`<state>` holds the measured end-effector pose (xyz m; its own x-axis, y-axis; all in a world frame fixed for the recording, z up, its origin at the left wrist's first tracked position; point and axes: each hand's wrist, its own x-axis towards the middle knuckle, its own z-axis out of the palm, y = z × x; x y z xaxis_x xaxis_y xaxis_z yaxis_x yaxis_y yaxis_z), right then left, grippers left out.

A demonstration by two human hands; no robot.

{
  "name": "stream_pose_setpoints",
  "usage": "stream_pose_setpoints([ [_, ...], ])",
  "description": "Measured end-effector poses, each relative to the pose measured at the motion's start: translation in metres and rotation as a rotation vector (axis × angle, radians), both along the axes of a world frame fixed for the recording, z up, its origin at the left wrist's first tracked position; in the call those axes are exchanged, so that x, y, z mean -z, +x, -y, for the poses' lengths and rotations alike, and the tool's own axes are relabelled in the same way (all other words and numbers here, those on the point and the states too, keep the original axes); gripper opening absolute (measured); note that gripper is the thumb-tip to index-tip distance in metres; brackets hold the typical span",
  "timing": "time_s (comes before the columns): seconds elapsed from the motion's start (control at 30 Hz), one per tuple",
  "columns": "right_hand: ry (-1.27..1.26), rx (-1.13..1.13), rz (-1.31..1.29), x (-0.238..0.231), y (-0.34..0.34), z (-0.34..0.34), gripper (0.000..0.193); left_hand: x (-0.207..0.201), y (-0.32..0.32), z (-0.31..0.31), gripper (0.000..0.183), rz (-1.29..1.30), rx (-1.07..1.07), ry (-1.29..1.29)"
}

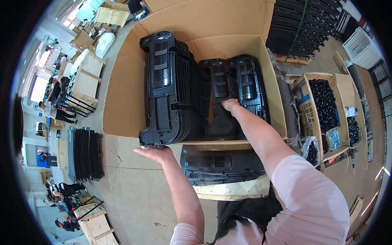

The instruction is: Assembling plastic housing components by inserting and tightening screws with a power tool.

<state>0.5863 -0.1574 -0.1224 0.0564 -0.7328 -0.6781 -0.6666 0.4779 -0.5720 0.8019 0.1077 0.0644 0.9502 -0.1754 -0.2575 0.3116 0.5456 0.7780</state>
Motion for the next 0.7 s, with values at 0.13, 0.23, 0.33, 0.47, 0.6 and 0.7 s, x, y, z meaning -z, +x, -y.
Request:
stream_pose_setpoints([
  [0.13,0.049,0.062,0.082,-0.003,0.015,-0.009,0.095,0.012,0.007,-0.028,0.054,0.08,0.068,0.065],
  [0.23,0.02,0.145,0.103,0.004,0.018,-0.004,0.085,0.011,0.005,-0.023,0.052,0.057,0.025,0.039],
  [0.33,0.024,0.246,0.151,0.025,-0.019,0.026,0.069,0.013,-0.006,-0.008,0.05,0.014,0.082,0.022],
  [0.47,0.29,0.266,0.495,-0.003,-0.003,0.008,0.046,0.014,0.009,-0.025,0.051,0.048,0.077,0.052],
  [0.6,0.453,0.287,0.673,-0.015,-0.01,0.011,0.038,0.016,0.015,-0.026,0.051,0.013,0.067,0.053],
  [0.7,0.366,0.227,0.681,-0.016,-0.029,0.027,0.052,0.016,0.009,-0.015,0.051,-0.011,0.072,0.047],
])
